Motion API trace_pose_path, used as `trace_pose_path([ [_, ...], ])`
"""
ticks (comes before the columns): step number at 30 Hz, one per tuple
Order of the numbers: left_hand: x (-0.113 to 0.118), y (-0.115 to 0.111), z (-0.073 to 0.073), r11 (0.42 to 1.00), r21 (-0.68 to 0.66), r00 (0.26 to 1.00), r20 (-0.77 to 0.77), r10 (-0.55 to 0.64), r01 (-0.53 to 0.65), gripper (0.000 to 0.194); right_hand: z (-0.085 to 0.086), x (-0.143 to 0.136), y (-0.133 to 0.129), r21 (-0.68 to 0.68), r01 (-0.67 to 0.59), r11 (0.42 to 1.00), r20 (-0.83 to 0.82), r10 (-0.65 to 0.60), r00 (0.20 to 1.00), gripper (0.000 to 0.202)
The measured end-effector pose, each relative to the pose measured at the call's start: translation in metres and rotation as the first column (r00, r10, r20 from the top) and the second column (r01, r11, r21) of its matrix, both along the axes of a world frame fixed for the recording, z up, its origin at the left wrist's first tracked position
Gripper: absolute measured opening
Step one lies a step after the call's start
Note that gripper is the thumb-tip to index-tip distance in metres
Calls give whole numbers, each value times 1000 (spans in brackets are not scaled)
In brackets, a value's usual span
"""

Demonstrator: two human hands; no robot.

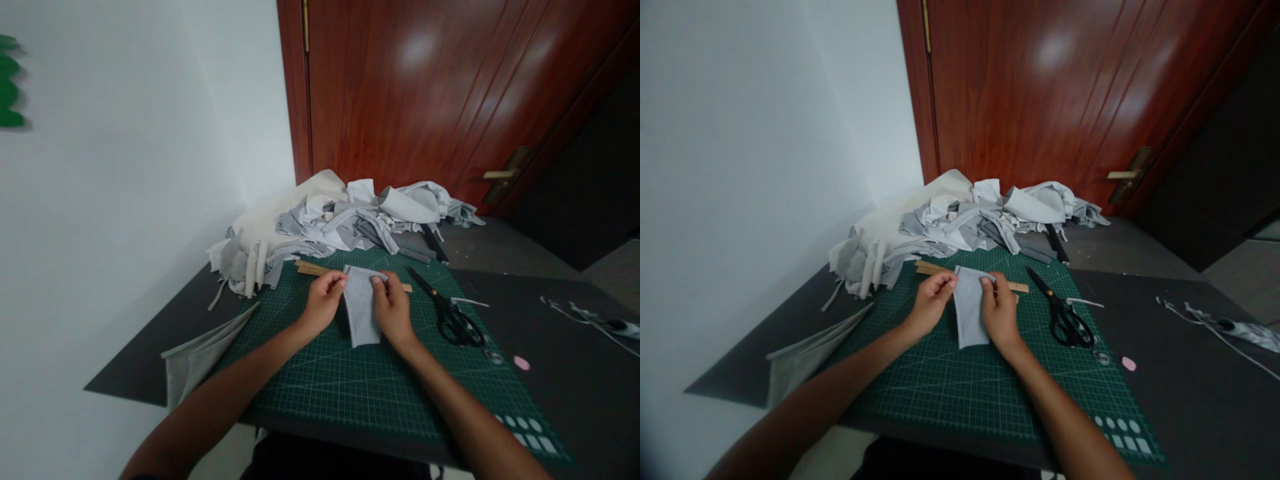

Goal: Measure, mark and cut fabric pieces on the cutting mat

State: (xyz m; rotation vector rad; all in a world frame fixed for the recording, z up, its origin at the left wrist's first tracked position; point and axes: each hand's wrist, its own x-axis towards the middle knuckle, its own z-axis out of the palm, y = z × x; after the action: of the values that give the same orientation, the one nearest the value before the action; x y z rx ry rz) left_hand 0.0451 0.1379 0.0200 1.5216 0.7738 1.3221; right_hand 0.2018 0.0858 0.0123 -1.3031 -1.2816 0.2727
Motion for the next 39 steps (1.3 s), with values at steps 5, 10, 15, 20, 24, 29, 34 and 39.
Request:
trace_pose_path([
  [5,1,0,-4,976,-186,992,69,-102,113,41,-2,0,0,12,22,1000,65,-22,998,26],
  [10,4,3,-11,972,-203,987,137,-87,114,49,-3,-1,-1,26,14,1000,113,-17,993,25],
  [15,-1,5,-8,945,-250,975,127,-185,212,46,-1,6,2,50,51,997,105,-56,993,26],
  [20,-4,8,-7,927,-275,966,29,-255,253,37,3,11,7,38,1,999,-54,1,999,31],
  [24,-5,13,-6,955,-216,978,4,-206,202,34,4,12,10,-141,-297,944,-391,223,893,49],
  [29,-9,22,-4,984,-119,990,-40,-137,131,19,-2,14,14,-143,-461,876,-462,353,813,43],
  [34,-10,24,-11,993,-67,993,-70,-99,94,11,-10,19,18,-43,-306,951,-168,295,941,32],
  [39,-9,27,-12,972,-134,980,-31,-197,191,25,-6,28,19,-65,-302,951,-124,292,948,26],
])
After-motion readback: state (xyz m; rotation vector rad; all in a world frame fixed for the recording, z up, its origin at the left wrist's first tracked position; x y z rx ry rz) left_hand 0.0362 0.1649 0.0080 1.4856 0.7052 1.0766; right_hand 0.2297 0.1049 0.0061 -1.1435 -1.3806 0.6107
